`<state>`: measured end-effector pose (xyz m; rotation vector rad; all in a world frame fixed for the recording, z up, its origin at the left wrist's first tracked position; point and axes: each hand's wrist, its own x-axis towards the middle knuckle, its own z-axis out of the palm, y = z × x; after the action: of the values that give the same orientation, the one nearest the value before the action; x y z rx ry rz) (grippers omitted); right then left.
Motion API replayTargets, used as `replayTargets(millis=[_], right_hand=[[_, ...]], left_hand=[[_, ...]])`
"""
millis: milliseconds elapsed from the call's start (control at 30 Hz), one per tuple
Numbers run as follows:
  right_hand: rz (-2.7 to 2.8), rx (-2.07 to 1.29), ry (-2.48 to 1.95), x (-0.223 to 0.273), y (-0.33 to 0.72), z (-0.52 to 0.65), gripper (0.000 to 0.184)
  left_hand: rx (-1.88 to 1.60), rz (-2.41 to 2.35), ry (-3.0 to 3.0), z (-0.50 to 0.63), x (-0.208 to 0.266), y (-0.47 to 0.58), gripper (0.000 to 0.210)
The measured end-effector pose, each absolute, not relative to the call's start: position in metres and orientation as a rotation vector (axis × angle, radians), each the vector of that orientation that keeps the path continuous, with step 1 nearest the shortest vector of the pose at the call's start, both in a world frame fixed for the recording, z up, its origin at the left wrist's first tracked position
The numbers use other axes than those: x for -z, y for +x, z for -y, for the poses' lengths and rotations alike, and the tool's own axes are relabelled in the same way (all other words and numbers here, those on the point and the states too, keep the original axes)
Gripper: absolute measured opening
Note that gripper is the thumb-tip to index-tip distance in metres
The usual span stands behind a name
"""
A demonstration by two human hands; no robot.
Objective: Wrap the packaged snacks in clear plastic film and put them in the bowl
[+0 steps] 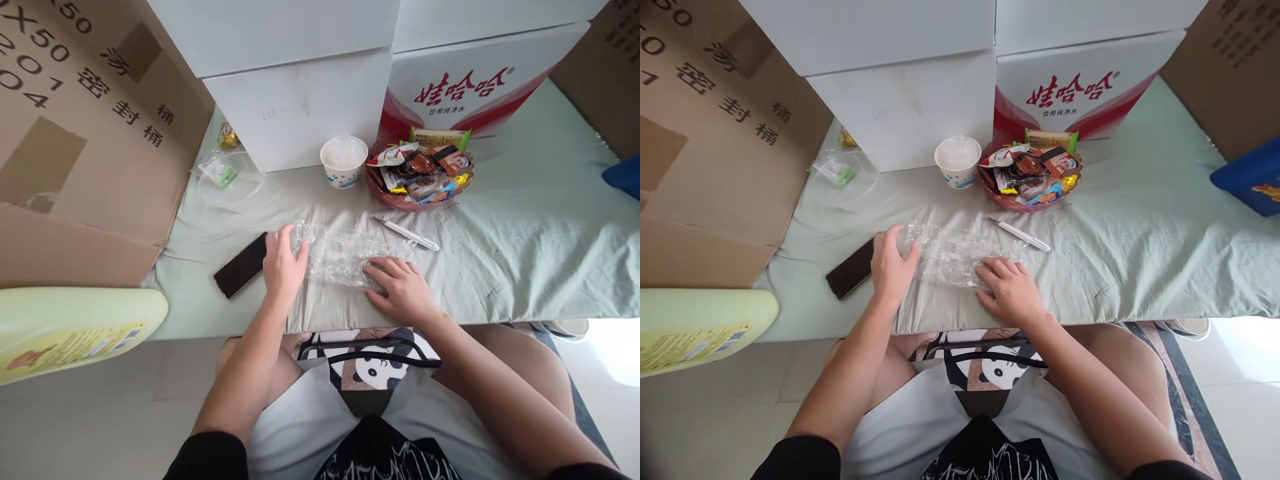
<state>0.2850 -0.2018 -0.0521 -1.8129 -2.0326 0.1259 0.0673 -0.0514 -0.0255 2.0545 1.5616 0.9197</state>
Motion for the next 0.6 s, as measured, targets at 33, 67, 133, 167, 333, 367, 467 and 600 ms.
replayTargets(millis=[33, 67, 133, 167, 333, 367, 467, 600], right_hand=[[2.009, -0.118, -1.858, 0.052, 0.283, 0.201, 0.034], [1.972, -0.109, -1.894, 0.052, 0.281, 0.202, 0.037], [1.864, -0.137, -1.911, 0.052, 0.279, 0.204, 0.05], [1.797, -0.201, -1.887, 0.052, 0.28, 0.206, 0.059], [1.377, -0.78, -1.592, 0.049, 0.297, 0.211, 0.065], [1.327, -0.782, -1.564, 0.049, 0.302, 0.211, 0.061], [1.317, -0.495, -1.642, 0.048, 0.313, 0.209, 0.049], [1.541, -0.185, -1.693, 0.051, 0.319, 0.206, 0.054]], left_hand=[[-0.966, -1.513, 2.14, 0.058, 0.024, 0.071, 0.033], [-0.974, -1.421, 2.238, 0.066, 0.024, 0.075, 0.031], [-0.797, -1.086, 2.446, 0.084, 0.025, 0.084, 0.031], [-0.638, -0.897, 2.526, 0.092, 0.026, 0.088, 0.038], [-0.196, -0.458, 2.659, 0.11, 0.037, 0.101, 0.074], [-0.22, -0.481, 2.679, 0.11, 0.039, 0.102, 0.062], [-0.418, -0.673, 2.716, 0.106, 0.04, 0.102, 0.019], [-0.707, -0.775, 2.586, 0.102, 0.041, 0.1, 0.015]])
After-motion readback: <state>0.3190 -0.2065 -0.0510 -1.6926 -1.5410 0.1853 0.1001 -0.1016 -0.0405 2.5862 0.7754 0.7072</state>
